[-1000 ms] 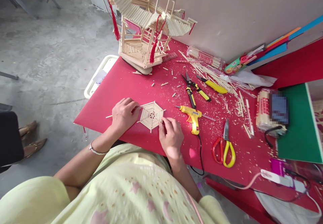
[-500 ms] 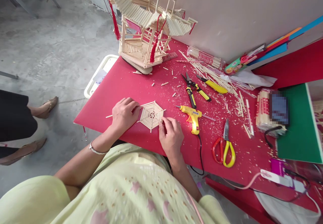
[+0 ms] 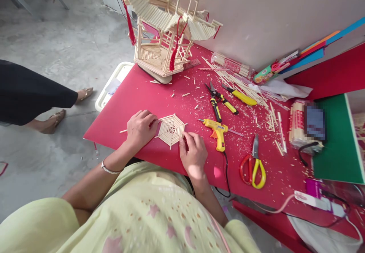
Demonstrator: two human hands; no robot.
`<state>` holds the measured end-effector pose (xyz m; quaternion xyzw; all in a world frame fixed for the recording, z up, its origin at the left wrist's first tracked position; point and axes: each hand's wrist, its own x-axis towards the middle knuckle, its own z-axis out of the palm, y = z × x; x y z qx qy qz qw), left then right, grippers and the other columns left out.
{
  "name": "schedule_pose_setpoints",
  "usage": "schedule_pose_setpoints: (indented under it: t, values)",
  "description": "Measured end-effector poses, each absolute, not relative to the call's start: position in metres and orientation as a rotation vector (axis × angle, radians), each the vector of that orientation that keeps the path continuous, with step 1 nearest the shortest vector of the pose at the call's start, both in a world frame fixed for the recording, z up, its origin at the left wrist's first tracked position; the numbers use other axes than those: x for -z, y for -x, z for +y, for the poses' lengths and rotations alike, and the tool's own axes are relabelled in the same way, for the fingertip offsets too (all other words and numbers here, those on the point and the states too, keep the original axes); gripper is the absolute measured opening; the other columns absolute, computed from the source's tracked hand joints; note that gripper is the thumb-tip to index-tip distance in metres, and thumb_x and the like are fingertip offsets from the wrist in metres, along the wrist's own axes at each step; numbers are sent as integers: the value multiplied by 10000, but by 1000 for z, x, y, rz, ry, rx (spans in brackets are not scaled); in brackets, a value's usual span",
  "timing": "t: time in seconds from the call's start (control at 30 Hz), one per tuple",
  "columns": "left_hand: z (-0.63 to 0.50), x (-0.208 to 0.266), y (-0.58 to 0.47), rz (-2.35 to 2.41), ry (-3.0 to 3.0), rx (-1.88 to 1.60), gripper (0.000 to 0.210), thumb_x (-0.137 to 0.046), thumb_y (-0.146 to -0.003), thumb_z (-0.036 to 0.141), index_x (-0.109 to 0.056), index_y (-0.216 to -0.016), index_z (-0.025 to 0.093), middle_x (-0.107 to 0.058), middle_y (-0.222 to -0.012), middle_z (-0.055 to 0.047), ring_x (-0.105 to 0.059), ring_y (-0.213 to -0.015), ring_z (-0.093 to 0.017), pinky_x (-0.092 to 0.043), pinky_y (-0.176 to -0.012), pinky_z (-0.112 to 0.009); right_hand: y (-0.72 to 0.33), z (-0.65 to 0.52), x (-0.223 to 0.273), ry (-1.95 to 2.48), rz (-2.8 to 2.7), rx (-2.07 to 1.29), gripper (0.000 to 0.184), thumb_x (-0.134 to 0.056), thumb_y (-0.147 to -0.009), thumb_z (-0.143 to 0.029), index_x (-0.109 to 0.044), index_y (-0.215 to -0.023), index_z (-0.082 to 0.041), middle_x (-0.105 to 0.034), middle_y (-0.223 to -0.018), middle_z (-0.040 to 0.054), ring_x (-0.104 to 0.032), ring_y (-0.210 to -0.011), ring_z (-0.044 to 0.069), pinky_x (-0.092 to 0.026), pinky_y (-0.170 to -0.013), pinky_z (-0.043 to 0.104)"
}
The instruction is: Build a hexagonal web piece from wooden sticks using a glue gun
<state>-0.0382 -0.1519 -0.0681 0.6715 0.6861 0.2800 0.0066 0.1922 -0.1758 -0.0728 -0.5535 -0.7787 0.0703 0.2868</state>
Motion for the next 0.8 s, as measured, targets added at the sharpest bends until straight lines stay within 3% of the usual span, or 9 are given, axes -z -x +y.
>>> schedule_pose_setpoints:
  t: [0.8]
  values:
    - [-151, 71, 41, 2122, -2074, -914, 231, -585, -954, 324, -749, -822, 231, -717, -840, -55, -647, -808, -207, -463, -702, -327, -192, -176, 74, 1480, -2085, -199, 263, -583, -1024, -332, -714, -1216, -210, -713, -1089, 88, -651, -1027, 219, -518, -883, 333]
